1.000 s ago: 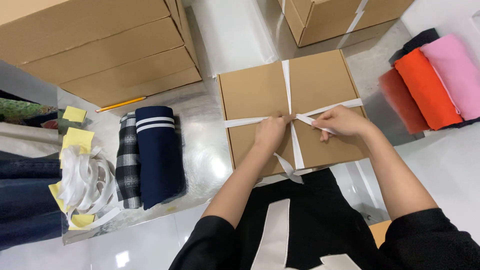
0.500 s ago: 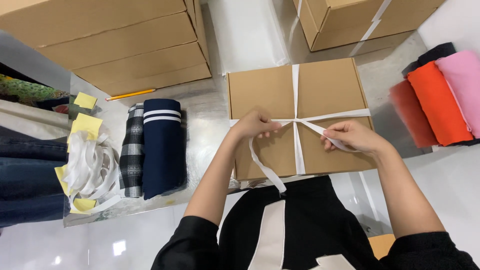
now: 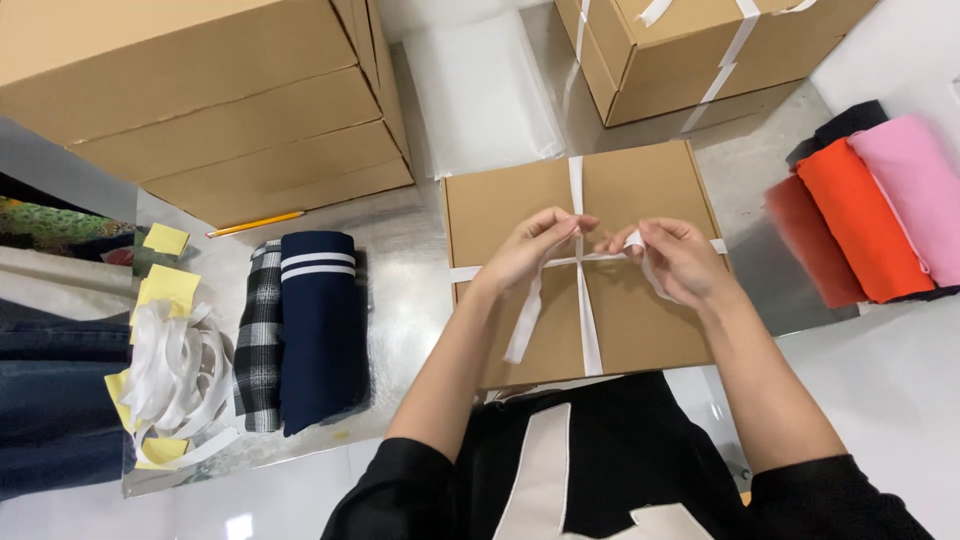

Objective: The person ties a white ribbon around a cardboard box, forming a bow on top. They then pick up a yellow sticky note and a pencil, place the note on the box, and write on it.

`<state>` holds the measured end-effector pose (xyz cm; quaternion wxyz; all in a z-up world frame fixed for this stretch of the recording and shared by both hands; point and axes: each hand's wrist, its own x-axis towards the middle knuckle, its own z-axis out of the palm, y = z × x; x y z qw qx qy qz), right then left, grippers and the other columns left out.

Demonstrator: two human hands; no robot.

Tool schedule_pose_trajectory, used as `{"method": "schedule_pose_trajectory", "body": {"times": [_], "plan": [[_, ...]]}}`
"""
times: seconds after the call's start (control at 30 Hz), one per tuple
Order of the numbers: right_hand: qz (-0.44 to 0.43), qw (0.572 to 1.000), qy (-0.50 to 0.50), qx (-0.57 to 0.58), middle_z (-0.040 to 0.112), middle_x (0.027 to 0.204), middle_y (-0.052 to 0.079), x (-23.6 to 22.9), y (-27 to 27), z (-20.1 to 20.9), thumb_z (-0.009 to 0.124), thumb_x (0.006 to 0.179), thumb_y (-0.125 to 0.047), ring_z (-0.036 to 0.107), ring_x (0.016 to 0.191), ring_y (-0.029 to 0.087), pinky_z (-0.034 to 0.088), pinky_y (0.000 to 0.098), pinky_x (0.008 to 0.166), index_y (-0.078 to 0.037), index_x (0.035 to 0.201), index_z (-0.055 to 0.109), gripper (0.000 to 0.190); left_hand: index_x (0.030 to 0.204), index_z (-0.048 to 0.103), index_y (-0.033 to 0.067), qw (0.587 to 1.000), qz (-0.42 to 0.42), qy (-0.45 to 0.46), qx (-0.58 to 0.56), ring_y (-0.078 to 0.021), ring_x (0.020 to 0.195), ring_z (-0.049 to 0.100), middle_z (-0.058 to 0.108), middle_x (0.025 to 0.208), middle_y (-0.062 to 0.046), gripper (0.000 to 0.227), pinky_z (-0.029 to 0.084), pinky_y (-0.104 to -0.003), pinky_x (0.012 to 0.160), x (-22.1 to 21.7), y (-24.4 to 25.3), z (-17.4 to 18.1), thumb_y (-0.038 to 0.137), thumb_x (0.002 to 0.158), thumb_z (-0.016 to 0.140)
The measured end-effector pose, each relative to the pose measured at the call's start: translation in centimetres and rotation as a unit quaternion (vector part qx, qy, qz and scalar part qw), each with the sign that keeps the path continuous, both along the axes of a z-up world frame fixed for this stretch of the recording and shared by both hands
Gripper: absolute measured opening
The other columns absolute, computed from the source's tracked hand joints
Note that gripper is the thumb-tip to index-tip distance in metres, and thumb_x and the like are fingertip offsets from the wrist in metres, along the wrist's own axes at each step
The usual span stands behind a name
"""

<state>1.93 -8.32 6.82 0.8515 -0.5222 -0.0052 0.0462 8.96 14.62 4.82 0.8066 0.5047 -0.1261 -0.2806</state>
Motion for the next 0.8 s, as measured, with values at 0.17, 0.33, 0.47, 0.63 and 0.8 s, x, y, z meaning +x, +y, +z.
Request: {"method": "schedule_pose_trajectory", "body": {"times": [0.17,0.33,0.47,0.63,0.8], "plan": [[-0.019,0.999,0.036,-0.007,0.046,0.064,0.007,3.7,1.6,-2.3,0.061,0.113,-0.021,0.045,0.049,0.014,0.048,0.0305,0.051,-0.004,0.087,0.061,0.032,0.103,0.07,0.0162,0.999,0.019,0.026,-0.005,-0.0065,0.077,0.068,0.07,0.089,0.001,0.021,0.057,-0.02,0.069,1.1,-4.6,-4.3,0.036,0.108,0.069],[0.006,0.995,0.091,-0.037,0.031,0.058,-0.001,4.5,0.8,-3.6,0.058,0.114,-0.025,0.024,0.045,0.005,0.025,0.0206,0.042,-0.005,0.084,0.055,0.037,0.097,0.067,0.0153,0.999,0.017,0.048,0.005,-0.0046,0.055,0.047,0.063,0.078,-0.001,0.022,0.044,-0.019,0.048,0.8,-3.7,-4.7,0.032,0.11,0.066],[-0.001,0.98,0.15,-0.133,0.035,0.061,-0.002,2.9,0.9,-5.8,0.062,0.112,-0.024,0.028,0.049,0.004,0.023,0.02,0.044,-0.005,0.081,0.058,0.037,0.096,0.069,0.0081,0.998,0.011,0.03,0.054,-0.0045,0.05,0.046,0.063,0.073,-0.006,0.017,0.037,-0.018,0.045,0.5,-2.9,-6.1,0.02,0.108,0.068],[-0.01,0.971,0.157,-0.178,0.035,0.061,-0.003,2.1,1.5,-6.8,0.061,0.112,-0.025,0.028,0.05,0.002,0.022,0.0178,0.044,-0.006,0.08,0.06,0.037,0.103,0.077,0.0055,0.982,0.009,-0.079,0.174,-0.0091,0.055,0.056,0.071,0.073,-0.008,0.018,0.046,-0.024,0.052,0.5,-2.7,-6.4,0.022,0.106,0.071],[0.003,0.976,0.117,-0.182,0.045,0.069,0.003,1.4,1.3,-5.6,0.057,0.112,-0.016,0.033,0.052,0.004,0.025,0.0173,0.045,-0.001,0.095,0.068,0.026,0.106,0.075,0.0044,0.984,-0.008,-0.062,0.167,-0.0107,0.054,0.06,0.064,0.062,-0.003,0.015,0.051,-0.024,0.057,0.5,-2.4,-6.7,0.018,0.107,0.068]]}}
